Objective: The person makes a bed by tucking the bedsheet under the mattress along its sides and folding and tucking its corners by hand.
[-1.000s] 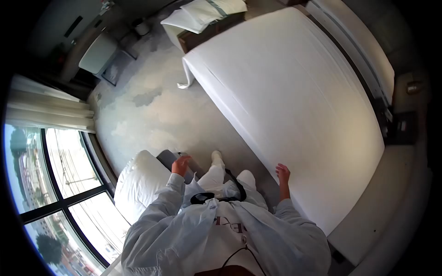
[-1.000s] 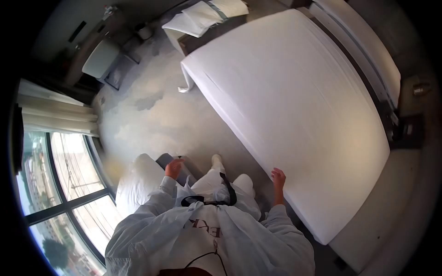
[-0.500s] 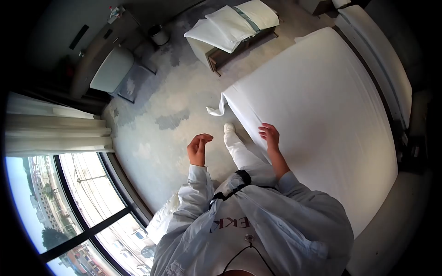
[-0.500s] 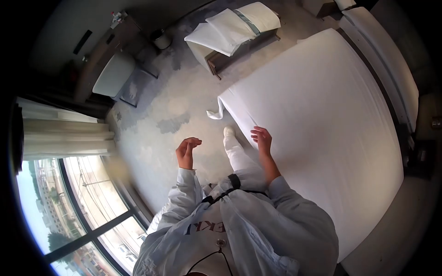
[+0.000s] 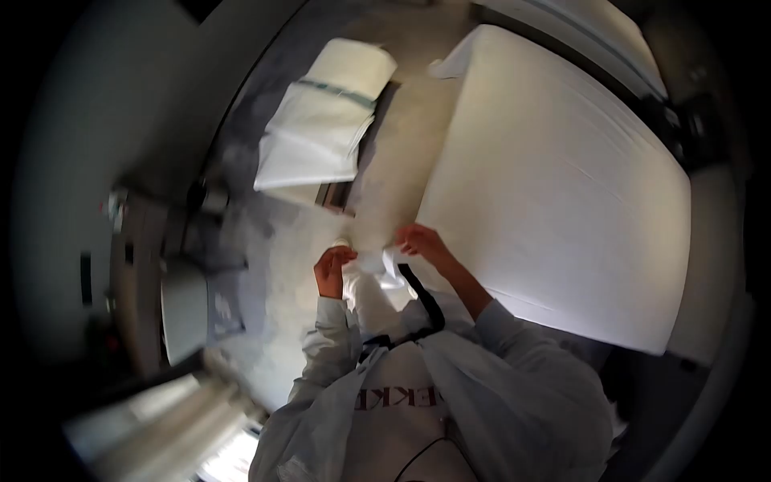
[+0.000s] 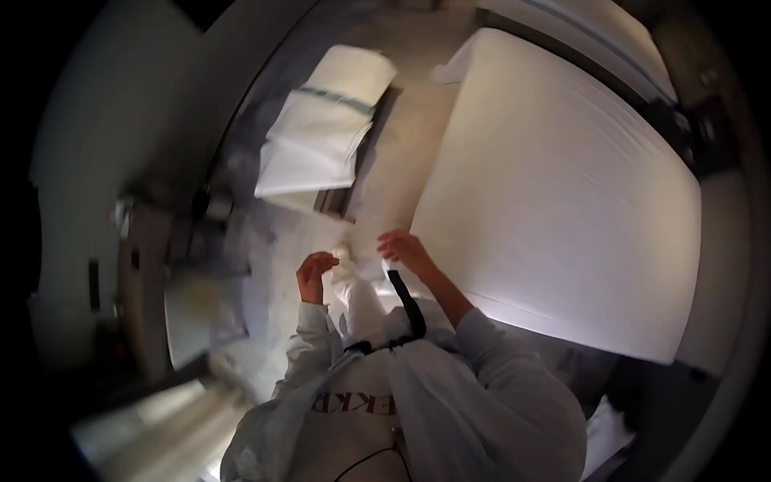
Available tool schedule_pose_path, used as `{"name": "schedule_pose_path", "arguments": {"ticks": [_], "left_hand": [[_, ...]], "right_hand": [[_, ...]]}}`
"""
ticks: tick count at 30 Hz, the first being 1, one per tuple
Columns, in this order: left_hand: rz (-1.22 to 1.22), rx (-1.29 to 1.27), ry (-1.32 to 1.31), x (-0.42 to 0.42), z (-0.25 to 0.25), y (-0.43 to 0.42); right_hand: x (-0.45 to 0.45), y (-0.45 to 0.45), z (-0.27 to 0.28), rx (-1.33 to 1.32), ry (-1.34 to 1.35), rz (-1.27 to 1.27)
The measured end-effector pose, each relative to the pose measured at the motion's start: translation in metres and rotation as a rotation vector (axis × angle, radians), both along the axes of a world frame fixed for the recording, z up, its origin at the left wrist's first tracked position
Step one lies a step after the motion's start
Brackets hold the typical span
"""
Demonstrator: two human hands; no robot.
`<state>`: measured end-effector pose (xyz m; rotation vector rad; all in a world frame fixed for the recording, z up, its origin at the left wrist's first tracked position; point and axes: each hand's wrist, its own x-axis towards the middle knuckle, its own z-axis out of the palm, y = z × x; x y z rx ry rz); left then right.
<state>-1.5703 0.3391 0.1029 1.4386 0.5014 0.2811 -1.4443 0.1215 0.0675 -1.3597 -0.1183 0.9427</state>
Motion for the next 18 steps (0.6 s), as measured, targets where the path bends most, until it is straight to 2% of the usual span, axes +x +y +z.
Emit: {"name": "schedule_pose_path", "arguments": {"ticks": [1, 3, 4, 5, 6, 7, 9, 11, 13, 16, 18], "left_hand": [[-0.11, -0.017, 0.041, 0.027, -0.008, 0.013], [-0.333, -0.11, -0.013, 0.074, -0.043, 0.037], [-0.457, -0.152, 0.011, 0.097, -0.044, 0.045], [-0.597, -0.198, 0.053, 0.122, -0.047, 0.058], [-0.705, -0.108, 0.254, 0.145, -0.028, 0.069], [-0.812, -0.129, 0.278, 0.163, -0.028, 0.086], [-0.988, -0.121, 0.207, 0.196, -0.032, 0.115], [-1.062, -0.005, 0.237, 0.213, -0.022, 0.123], [-1.136, 0.022, 0.232, 0.234, -0.034, 0.126], [-1.107, -0.014, 0.437, 0.255, -0.043, 0.128], [-1.162, -0.015, 0.4, 0.262, -0.052, 0.12]], "right_hand": [[0.007, 0.004, 0.003, -0.059, -0.036, -0.025], [0.019, 0.004, -0.001, -0.033, -0.047, -0.232], [0.025, 0.004, -0.003, 0.001, -0.052, -0.361], [0.025, 0.008, -0.015, 0.02, -0.034, -0.55], [0.032, 0.022, -0.015, -0.097, -0.093, -0.744], [0.028, 0.026, -0.009, -0.244, -0.137, -0.918], [0.026, 0.054, 0.006, -0.326, -0.133, -1.25], [0.008, 0.071, 0.009, -0.054, 0.058, -1.312], [-0.005, 0.078, 0.016, 0.18, 0.298, -1.104], [-0.012, 0.106, 0.022, -0.008, 0.28, -1.092], [-0.022, 0.114, 0.013, -0.001, 0.295, -1.174]]}}
